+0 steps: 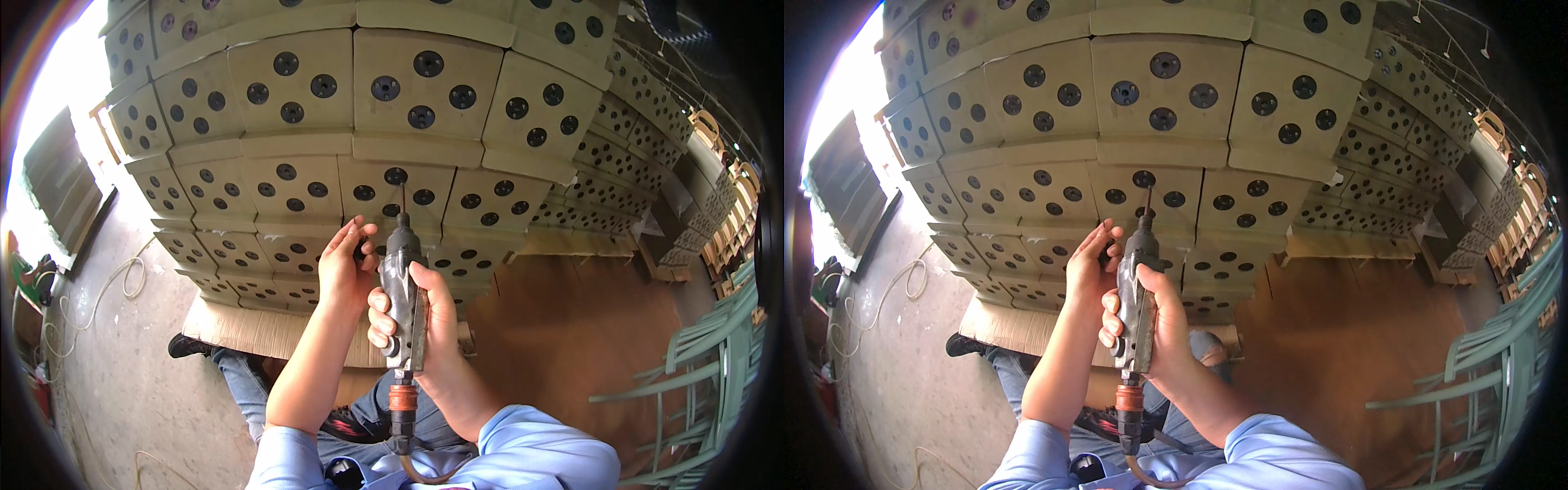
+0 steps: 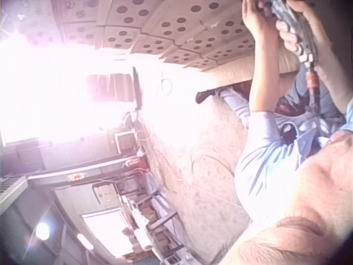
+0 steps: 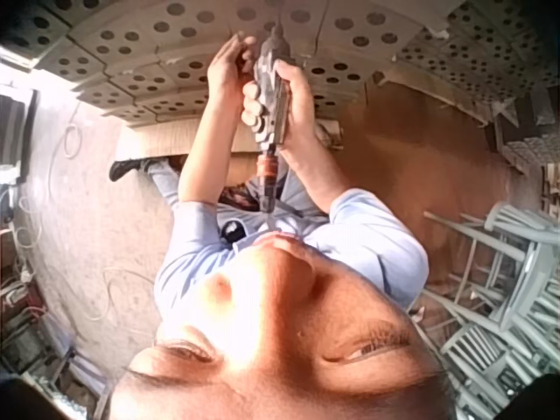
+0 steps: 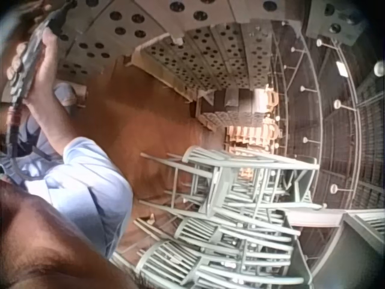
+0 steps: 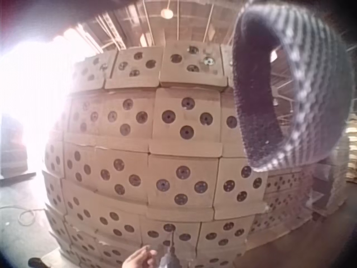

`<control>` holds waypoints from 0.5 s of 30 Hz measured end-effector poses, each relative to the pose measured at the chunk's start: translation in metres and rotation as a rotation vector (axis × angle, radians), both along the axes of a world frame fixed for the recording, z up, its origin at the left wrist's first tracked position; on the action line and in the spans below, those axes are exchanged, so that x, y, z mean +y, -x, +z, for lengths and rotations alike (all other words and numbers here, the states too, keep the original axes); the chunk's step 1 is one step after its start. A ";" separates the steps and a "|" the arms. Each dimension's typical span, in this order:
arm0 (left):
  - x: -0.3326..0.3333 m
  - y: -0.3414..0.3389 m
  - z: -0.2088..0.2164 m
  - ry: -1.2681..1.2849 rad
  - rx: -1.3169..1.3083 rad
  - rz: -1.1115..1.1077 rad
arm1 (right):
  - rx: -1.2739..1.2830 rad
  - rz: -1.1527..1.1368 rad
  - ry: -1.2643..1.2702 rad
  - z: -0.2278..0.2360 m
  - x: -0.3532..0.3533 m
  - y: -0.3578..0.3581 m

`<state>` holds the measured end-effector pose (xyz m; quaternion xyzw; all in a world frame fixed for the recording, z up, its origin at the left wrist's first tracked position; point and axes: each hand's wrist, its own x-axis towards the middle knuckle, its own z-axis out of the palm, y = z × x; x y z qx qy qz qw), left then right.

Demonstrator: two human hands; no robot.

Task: The person sits on the floor and uses a corded drill to make holes in the pre-marked spots on stacked cardboard trays. The person repeatedly positions the drill, activates it, and drills into the trays.

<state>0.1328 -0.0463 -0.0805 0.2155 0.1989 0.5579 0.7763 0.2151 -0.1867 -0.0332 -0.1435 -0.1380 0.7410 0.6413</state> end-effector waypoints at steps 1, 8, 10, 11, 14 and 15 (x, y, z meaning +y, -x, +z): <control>0.001 0.000 -0.002 0.007 0.003 0.003 | 0.001 0.004 0.005 0.000 -0.001 -0.002; -0.001 -0.013 -0.002 0.028 -0.012 0.007 | -0.370 0.155 0.075 -0.044 -0.047 -0.039; -0.001 -0.011 -0.001 0.016 -0.020 0.014 | -0.420 0.151 0.099 -0.048 -0.055 -0.045; -0.001 -0.012 -0.001 0.010 -0.025 0.015 | -0.409 0.150 0.122 -0.048 -0.059 -0.049; 0.000 -0.009 0.003 -0.008 0.022 0.006 | -0.417 0.191 0.125 -0.051 -0.065 -0.054; -0.001 -0.010 0.005 -0.009 0.043 -0.004 | -0.426 0.205 0.121 -0.051 -0.068 -0.055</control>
